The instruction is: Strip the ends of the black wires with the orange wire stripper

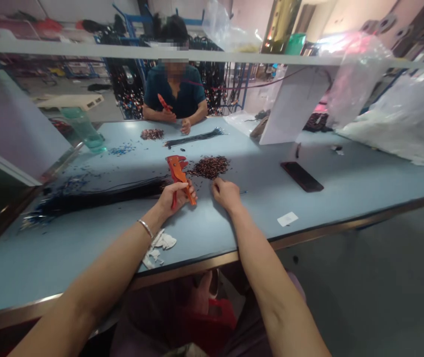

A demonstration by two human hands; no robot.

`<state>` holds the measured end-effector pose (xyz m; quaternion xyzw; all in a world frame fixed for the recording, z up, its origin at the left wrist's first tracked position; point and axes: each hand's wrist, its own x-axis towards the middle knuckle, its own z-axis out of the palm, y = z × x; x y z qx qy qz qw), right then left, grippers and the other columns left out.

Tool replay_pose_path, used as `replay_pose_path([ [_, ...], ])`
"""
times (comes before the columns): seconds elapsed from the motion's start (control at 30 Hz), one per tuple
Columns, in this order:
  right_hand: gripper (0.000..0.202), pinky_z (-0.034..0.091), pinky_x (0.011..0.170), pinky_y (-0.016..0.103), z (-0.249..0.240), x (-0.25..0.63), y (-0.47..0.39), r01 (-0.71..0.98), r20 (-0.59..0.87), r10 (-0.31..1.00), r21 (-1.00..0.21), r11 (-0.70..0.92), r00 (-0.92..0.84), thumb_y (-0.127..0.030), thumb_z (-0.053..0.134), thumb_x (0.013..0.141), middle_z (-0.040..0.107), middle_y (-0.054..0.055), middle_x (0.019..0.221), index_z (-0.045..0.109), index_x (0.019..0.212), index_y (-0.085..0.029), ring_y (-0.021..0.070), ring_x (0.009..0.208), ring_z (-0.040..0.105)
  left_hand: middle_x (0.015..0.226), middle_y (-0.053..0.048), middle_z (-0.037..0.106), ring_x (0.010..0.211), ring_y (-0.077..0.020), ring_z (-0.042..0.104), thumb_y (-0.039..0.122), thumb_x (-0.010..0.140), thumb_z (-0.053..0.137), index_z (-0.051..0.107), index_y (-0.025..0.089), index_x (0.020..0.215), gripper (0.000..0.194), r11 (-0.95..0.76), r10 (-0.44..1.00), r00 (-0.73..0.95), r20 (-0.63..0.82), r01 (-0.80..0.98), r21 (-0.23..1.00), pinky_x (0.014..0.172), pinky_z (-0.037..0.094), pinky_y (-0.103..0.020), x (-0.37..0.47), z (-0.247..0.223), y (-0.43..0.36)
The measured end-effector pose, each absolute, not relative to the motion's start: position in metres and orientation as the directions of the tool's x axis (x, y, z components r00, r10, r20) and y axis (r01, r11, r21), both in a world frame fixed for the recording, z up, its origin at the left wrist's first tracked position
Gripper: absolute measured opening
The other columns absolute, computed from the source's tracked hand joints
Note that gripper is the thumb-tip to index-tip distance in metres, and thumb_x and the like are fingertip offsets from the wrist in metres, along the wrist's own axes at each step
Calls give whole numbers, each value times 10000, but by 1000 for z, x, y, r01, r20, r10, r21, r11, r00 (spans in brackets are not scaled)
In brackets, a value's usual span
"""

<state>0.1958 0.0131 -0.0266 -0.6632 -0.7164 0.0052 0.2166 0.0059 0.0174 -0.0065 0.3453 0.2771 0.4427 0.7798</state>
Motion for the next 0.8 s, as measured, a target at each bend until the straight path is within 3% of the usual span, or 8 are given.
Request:
replay_pose_path([
  [0.5, 234, 262, 590, 265, -27, 195, 11, 954, 304, 952, -276, 119, -31, -282, 450, 876, 708, 87, 850, 662, 896, -184, 182, 718, 586, 609, -1, 560, 565, -159, 579, 202, 645, 615, 545, 155, 756, 139, 382, 872, 474, -122, -503, 775, 669, 491, -328, 6, -8, 17],
  [0.8, 257, 288, 594, 248, -32, 199, 10, 936, 394, 918, -304, 177, -46, -304, 433, 886, 700, 56, 796, 675, 880, -218, 163, 674, 575, 602, -4, 560, 557, -162, 580, 195, 662, 597, 532, 158, 744, 111, 382, 876, 465, -131, -500, 777, 671, 489, -335, 7, -7, 18],
])
